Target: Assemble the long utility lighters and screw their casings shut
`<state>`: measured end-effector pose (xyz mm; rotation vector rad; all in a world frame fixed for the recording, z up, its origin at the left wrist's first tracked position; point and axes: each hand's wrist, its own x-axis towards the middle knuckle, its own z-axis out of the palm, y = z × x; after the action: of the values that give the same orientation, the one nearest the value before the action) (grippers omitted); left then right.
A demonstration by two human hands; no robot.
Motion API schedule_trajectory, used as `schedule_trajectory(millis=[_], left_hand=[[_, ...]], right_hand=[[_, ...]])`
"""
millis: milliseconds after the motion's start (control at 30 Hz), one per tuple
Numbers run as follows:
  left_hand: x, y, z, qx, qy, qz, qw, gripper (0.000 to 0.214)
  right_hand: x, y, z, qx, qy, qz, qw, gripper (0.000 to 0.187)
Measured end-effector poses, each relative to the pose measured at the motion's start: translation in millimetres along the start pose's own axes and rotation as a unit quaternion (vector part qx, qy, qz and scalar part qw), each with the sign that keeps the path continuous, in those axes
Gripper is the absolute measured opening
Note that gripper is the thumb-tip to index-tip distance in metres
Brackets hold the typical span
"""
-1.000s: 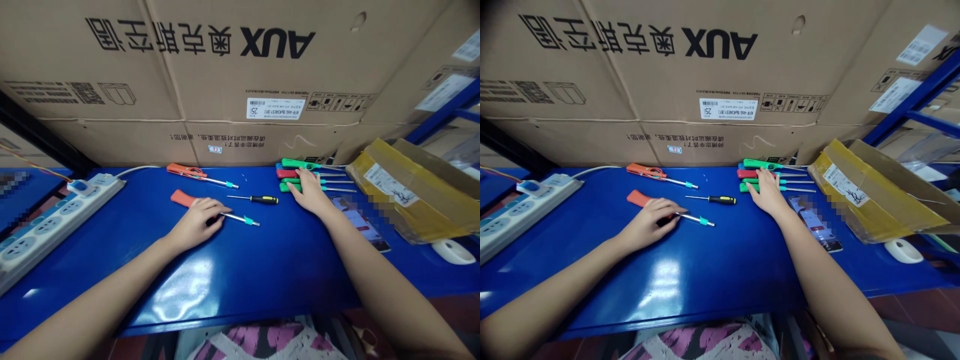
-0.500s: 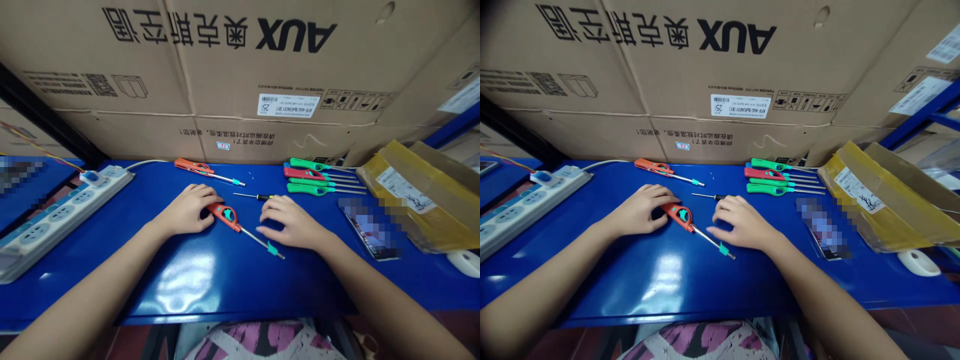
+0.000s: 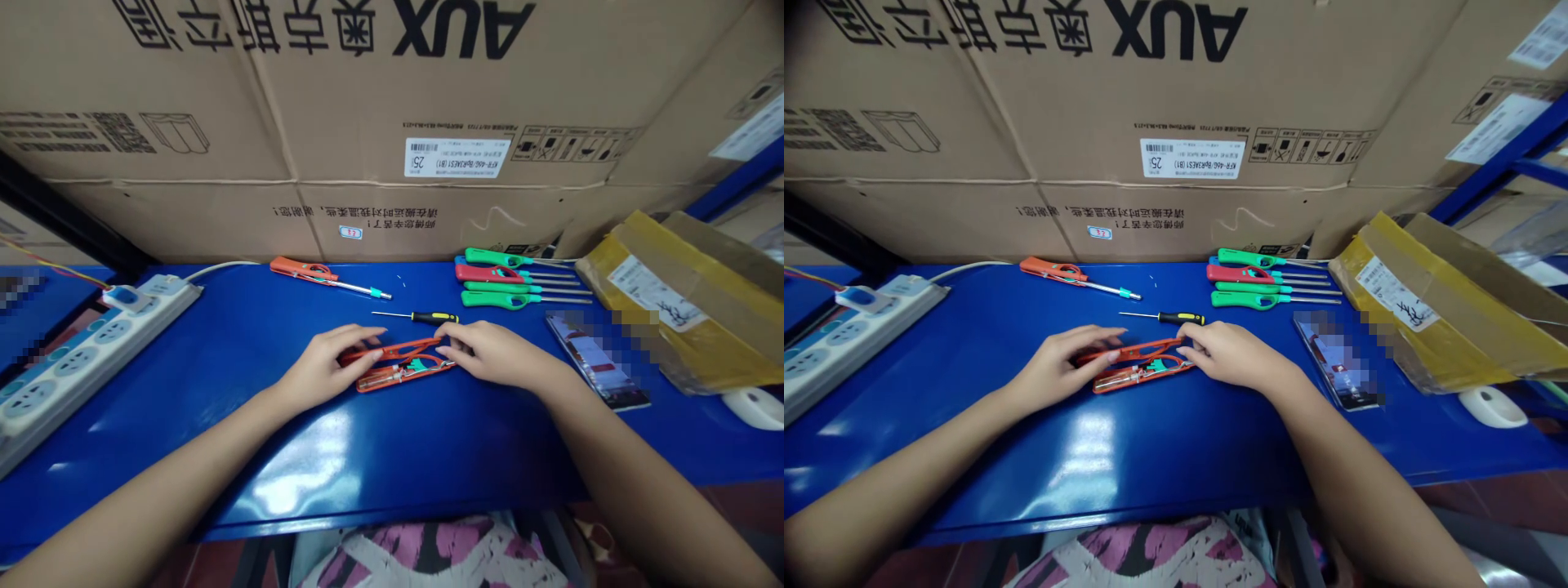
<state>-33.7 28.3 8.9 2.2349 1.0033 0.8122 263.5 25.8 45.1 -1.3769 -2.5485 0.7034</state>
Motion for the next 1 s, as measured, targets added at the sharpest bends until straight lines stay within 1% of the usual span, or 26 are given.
schedule_trajectory(millis=[67, 100, 167, 200, 233, 300, 333, 433, 533, 667, 733, 867, 1000], left_hand=[[2, -5, -2.2, 0.002, 0.038, -0.037, 0.999, 0.034], [3, -7, -3.2, 0.005, 0.052, -0.053, 0.997, 0.034], [4, -10, -4.5, 0.014, 0.068, -0.071, 0.995, 0.033], [5, -11, -4.7, 0.02, 0.069, -0.071, 0.995, 0.033], [5, -11, -4.9, 0.028, 0.067, -0.065, 0.995, 0.032], [4, -10, -5.4, 0.041, 0.063, -0.045, 0.996, 0.032], [4, -9, -5.8, 0.045, 0.062, -0.037, 0.996, 0.032], [4, -6, -7.8, 0.035, 0.065, -0.039, 0.997, 0.034], [5, -4, -9.5, 0.019, 0.074, -0.045, 0.996, 0.038], [4, -4, -9.4, 0.048, 0.09, -0.007, 0.995, 0.03], [4, -6, -9.2, 0.074, 0.075, 0.021, 0.994, 0.032], [3, -10, -9.6, 0.142, 0.012, 0.058, 0.988, 0.039], [2, -13, -11.2, 0.189, -0.009, 0.08, 0.979, 0.038]], right_hand=[[0, 2, 2, 0.031, 0.002, 0.021, 0.999, 0.024], [0, 3, 2, 0.051, -0.003, 0.023, 0.998, 0.032], [0, 3, 3, 0.079, -0.013, 0.008, 0.997, 0.046], [0, 3, 3, 0.083, -0.013, -0.007, 0.996, 0.045], [0, 3, 2, 0.083, -0.008, -0.024, 0.996, 0.036], [1, 4, 1, 0.081, 0.005, -0.049, 0.995, 0.013], [1, 5, 0, 0.082, 0.009, -0.057, 0.995, 0.008], [3, 8, -1, 0.063, 0.021, -0.065, 0.996, 0.019], [4, 11, 0, 0.016, 0.045, -0.055, 0.997, 0.024], [4, 13, 0, -0.006, 0.086, -0.053, 0.995, 0.025], [3, 12, 0, -0.006, 0.089, -0.059, 0.994, 0.024], [3, 11, -2, -0.012, 0.068, -0.057, 0.996, 0.02], [3, 13, -1, -0.033, 0.051, -0.052, 0.997, 0.018]])
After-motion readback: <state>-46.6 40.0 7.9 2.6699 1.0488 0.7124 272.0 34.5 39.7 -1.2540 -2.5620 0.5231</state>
